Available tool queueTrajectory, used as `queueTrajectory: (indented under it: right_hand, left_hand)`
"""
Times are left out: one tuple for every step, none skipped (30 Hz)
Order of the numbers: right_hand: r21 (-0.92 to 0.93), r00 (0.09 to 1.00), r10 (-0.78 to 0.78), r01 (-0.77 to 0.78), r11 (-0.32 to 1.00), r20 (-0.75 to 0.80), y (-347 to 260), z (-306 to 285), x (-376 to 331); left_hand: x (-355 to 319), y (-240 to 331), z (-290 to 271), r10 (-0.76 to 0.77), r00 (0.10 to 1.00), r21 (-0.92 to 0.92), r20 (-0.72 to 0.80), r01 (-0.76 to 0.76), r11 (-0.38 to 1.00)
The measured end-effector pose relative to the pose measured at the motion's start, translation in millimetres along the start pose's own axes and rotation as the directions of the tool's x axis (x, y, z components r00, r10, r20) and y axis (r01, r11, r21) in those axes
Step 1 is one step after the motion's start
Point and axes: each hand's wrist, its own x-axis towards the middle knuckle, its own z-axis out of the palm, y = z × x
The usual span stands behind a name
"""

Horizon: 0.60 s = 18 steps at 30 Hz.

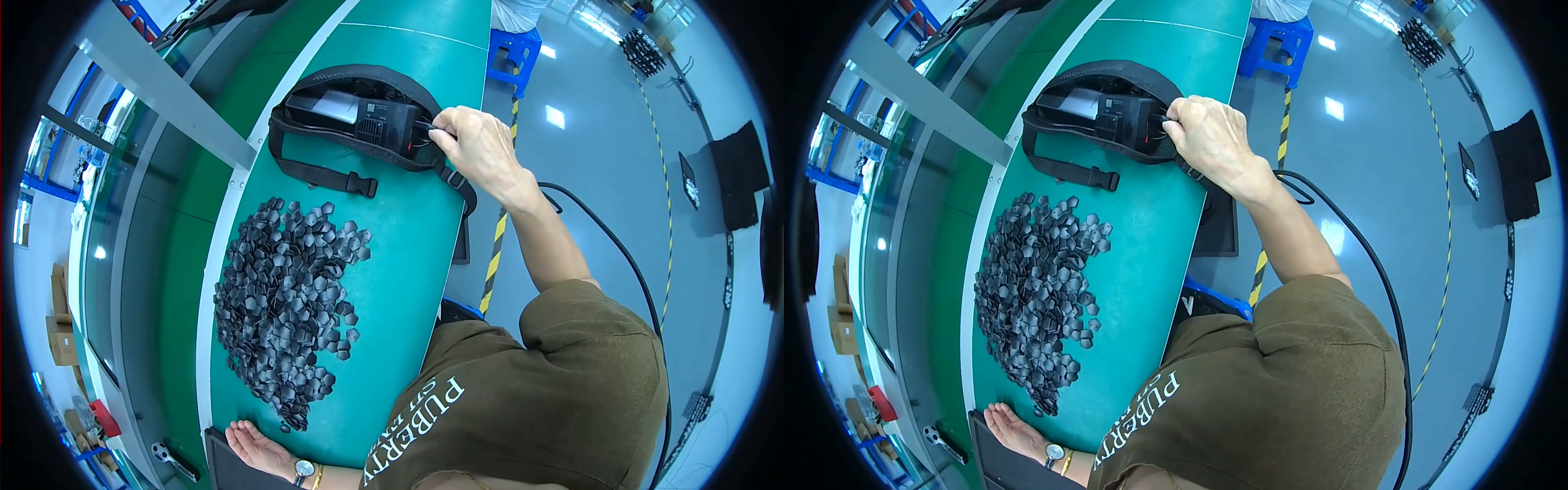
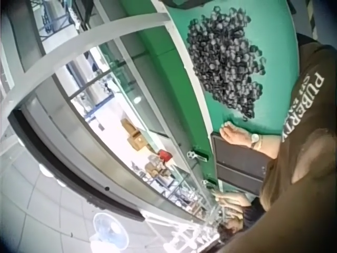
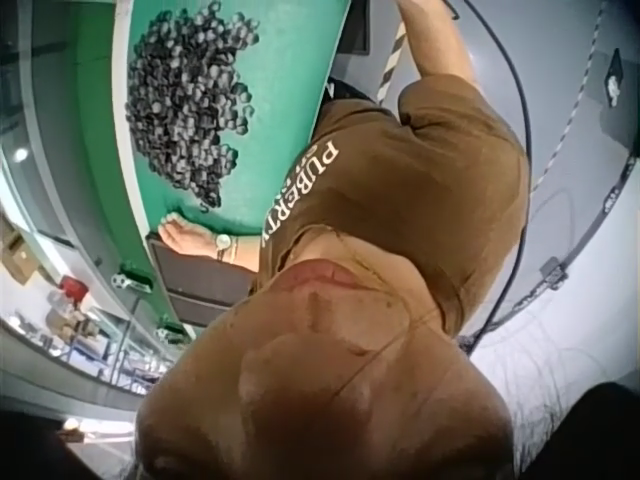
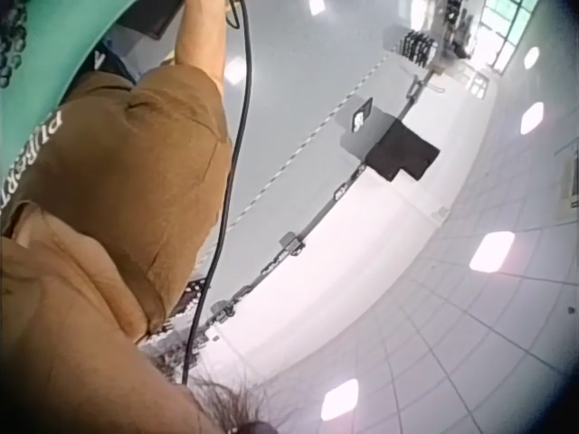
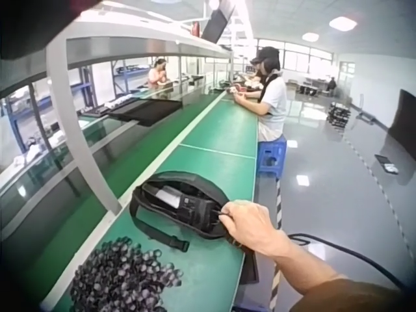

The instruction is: The person assembles a soccer ball-patterned component into a black plastic housing by hand at an assembly station.

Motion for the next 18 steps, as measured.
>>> queueTrajectory:
  right_hand:
    - [0.009,1.000,-0.011,0.011,1.000,-0.011,0,-2,2]
    - [0.017,1.000,-0.022,0.022,1.000,-0.021,0,-4,3]
    - [0.018,1.000,-0.021,0.021,1.000,-0.021,-1,-5,4]
    - [0.028,1.000,-0.020,0.020,0.999,-0.018,-2,-7,6]
    - [0.037,1.000,-0.019,0.019,0.999,-0.015,-2,-8,8]
    - [0.046,1.000,-0.017,0.018,0.999,-0.012,-3,-9,9]
    - [0.055,1.000,-0.016,0.017,0.998,-0.009,-3,-10,10]
    - [0.056,1.000,-0.016,0.016,0.998,-0.009,-3,-10,11]
    - [0.060,1.000,-0.012,0.013,0.998,-0.006,-2,-10,11]
    - [0.063,1.000,-0.009,0.009,0.998,-0.004,-2,-11,12]
    - [0.067,1.000,-0.006,0.006,0.998,-0.001,-2,-11,12]
    - [0.071,1.000,-0.003,0.003,0.998,0.001,-2,-11,12]
    - [0.071,1.000,-0.004,0.004,0.997,0.001,-2,-10,12]
    - [0.076,1.000,0.003,-0.004,0.997,0.012,-2,-10,11]
    - [0.082,1.000,0.010,-0.012,0.997,0.023,-1,-9,9]
    - [0.088,0.999,0.017,-0.020,0.996,0.034,0,-8,7]
    - [0.093,0.999,0.023,-0.027,0.995,0.045,0,-7,6]
    - [0.094,0.999,0.021,-0.025,0.995,0.046,0,-5,4]
  left_hand:
    - [0,0,1,0.001,1.000,0.002,-0.010,-0.001,1.000]
    - [1,-1,2,0.001,1.000,0.004,-0.020,-0.001,1.000]
    - [1,-1,2,0.002,1.000,0.005,-0.020,-0.002,1.000]
    - [0,-1,2,0.006,1.000,0.004,-0.020,-0.005,1.000]
    - [-1,0,3,0.009,1.000,0.003,-0.021,-0.009,1.000]
    - [-1,0,3,0.012,1.000,0.003,-0.021,-0.012,1.000]
    - [-1,0,3,0.016,1.000,0.002,-0.021,-0.016,1.000]
    - [-1,0,3,0.016,1.000,0.003,-0.021,-0.016,1.000]
    - [-1,0,3,0.015,1.000,0.001,-0.019,-0.015,1.000]
    - [-1,0,3,0.014,1.000,-0.001,-0.017,-0.014,1.000]
    - [-1,0,2,0.013,1.000,-0.003,-0.015,-0.013,1.000]
    - [-1,0,2,0.012,1.000,-0.005,-0.014,-0.012,1.000]
    - [-2,0,3,0.012,1.000,-0.006,-0.015,-0.012,1.000]
    - [-3,1,5,0.014,1.000,-0.002,-0.019,-0.014,1.000]
    - [-4,1,7,0.016,1.000,0.002,-0.022,-0.015,1.000]
    - [-5,2,9,0.017,0.999,0.006,-0.027,-0.017,1.000]
    - [-5,2,10,0.019,0.999,0.010,-0.031,-0.019,1.000]
    - [-6,2,10,0.020,0.999,0.010,-0.033,-0.020,1.000]
